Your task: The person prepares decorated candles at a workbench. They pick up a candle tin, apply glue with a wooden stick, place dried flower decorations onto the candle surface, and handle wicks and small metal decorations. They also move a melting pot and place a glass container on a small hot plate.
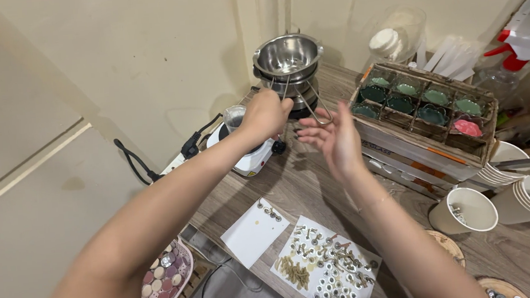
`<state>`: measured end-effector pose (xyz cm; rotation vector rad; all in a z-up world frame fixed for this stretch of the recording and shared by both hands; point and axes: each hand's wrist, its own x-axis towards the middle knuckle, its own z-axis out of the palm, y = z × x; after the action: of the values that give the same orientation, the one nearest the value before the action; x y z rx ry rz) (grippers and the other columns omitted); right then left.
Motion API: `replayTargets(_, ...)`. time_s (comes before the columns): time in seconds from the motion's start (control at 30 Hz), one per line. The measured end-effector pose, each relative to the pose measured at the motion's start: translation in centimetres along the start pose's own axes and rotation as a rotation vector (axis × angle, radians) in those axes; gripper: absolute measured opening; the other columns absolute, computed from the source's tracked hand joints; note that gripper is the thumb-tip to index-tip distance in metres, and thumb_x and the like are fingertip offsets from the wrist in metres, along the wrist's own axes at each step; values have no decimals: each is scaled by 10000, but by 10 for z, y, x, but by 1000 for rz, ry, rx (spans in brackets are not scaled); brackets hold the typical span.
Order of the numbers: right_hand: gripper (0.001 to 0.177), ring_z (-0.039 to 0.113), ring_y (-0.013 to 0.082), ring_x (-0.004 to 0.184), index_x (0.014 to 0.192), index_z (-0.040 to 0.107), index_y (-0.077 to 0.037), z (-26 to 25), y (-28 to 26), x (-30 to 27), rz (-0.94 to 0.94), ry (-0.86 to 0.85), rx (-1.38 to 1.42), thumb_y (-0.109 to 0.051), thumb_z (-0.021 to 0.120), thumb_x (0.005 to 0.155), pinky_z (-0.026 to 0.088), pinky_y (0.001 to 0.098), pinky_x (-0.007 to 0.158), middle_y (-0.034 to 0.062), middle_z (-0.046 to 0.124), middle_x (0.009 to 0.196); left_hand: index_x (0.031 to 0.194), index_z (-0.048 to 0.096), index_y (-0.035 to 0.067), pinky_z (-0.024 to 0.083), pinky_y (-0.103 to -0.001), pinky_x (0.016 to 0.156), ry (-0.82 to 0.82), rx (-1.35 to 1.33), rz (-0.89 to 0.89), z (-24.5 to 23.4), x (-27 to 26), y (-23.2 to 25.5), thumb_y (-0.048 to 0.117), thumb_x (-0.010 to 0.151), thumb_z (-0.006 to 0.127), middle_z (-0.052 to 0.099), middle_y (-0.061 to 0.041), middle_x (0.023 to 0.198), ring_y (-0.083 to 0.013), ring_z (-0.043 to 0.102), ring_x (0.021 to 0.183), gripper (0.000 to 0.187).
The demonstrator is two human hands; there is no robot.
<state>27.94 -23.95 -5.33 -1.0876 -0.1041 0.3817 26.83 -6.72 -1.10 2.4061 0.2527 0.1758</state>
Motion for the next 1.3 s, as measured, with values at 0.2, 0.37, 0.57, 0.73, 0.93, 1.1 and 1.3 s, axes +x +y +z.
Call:
replayTargets(0.2, 310, 692, 252, 834, 1224, 500, 51, -15, 13, 24, 18, -42, -72, -173, 336, 1085, 611, 386, 786, 223, 685, 1018, 858, 611, -140, 609, -398, 588, 94, 37, 38, 17, 8, -10, 258, 937, 563, 658, -180, 538, -289, 709, 502, 408)
replayTargets(0.37, 287, 709, 251, 851, 1226, 493, 56, -16, 25, 31, 8, 23, -5, -139, 342, 1079, 614, 377, 787, 230, 701, 1039, 1007, 536, -179, 607, -428, 666, 183, 96, 91, 34, 21, -22, 277, 923, 594, 652, -206, 603, -346, 722, 600, 468)
replayTargets(0.57, 298, 711, 261, 826, 1245, 475, 53, -12, 25, 39, -1, 35, -14, -147, 326, 1082, 616, 376, 754, 263, 708, 1069, 1068, 481, -204, 619, -427, 680, 161, 0, -6, 20, 25, -10, 260, 922, 587, 714, -266, 655, -370, 749, 628, 498)
replayTargets(0.73, 286, 709, 262, 798, 1237, 478, 49, 2, 8, 29, 29, 62, -16, -156, 350, 1085, 612, 371, 726, 263, 704, 1025, 952, 546, -117, 605, -395, 412, 258, -174, 30, -46, 0, 35, 255, 913, 618, 683, -153, 594, -256, 722, 470, 381)
replayTargets(0.93, 358, 696, 244, 834, 1241, 495, 124, 5, 3, 44, 0, -16, -38, -142, 321, 1076, 637, 355, 776, 229, 687, 987, 621, 628, 3, 557, -312, 415, 179, -153, 29, -107, -26, 44, 282, 966, 608, 666, -112, 527, -183, 673, 421, 443)
replayTargets(1.1, 345, 693, 240, 840, 1261, 473, 109, 13, -54, 56, -16, 35, -57, -110, 289, 1066, 631, 336, 778, 237, 691, 986, 731, 587, -38, 540, -327, 367, 240, -197, 90, -101, -39, 35, 239, 947, 621, 644, -100, 538, -175, 655, 415, 352)
replayTargets(1.3, 294, 708, 281, 896, 1215, 413, 131, -23, -84, 150, 27, -17, -234, -54, 263, 1043, 637, 350, 821, 289, 672, 1068, 830, 597, -105, 512, -324, 360, 177, -375, -12, -82, -19, 37, 214, 937, 606, 607, -84, 528, -168, 618, 396, 336)
